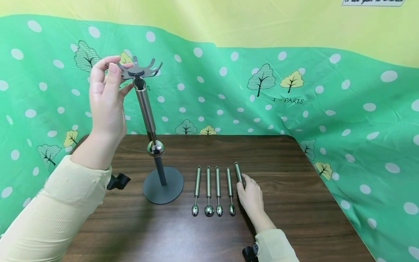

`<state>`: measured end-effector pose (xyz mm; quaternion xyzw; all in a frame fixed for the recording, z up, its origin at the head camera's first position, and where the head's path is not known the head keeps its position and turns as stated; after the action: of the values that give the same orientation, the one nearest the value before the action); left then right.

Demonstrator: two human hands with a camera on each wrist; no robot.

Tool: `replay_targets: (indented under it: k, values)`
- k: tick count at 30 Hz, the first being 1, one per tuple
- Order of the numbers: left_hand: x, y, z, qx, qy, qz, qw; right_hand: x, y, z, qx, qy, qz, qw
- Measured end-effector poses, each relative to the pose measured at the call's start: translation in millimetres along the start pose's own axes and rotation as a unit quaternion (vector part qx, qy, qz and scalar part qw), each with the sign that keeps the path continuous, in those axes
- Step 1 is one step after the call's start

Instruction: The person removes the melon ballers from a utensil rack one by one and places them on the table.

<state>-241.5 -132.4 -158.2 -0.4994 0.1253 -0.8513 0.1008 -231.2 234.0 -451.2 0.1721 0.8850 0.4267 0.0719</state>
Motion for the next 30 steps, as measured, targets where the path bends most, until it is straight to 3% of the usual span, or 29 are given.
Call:
replay_targets:
  k: [11,22,30]
  values:
    - [0.3,-0.2,-0.5,0.007,-0.002,-0.002,1.0,3.3,-6.8,6.2,-0.026,-0.016,-0.04,0.999]
    - [-0.2,-0.5,0.8,0.006,0.001,-0.003,1.0,4.1,-10.0,2.4,-0.099,-0.001,-0.081,0.992]
    - [-0.2,0.2,1.2,0.011,0.006,-0.007,0.9999,7.6,-10.0,5.2,-0.11,-0.009,-0.088,0.99]
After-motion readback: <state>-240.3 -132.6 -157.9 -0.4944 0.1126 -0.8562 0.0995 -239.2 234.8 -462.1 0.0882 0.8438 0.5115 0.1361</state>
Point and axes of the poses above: each hand's wrist, its own x-axis towards the middle knuckle, its own y-axis out of the back of the hand, z = x × y, the point moved 7 cm from there along x, towards the middle knuckle, and after that the axes turned 13 degrees about -y, right-handed, at the moved point
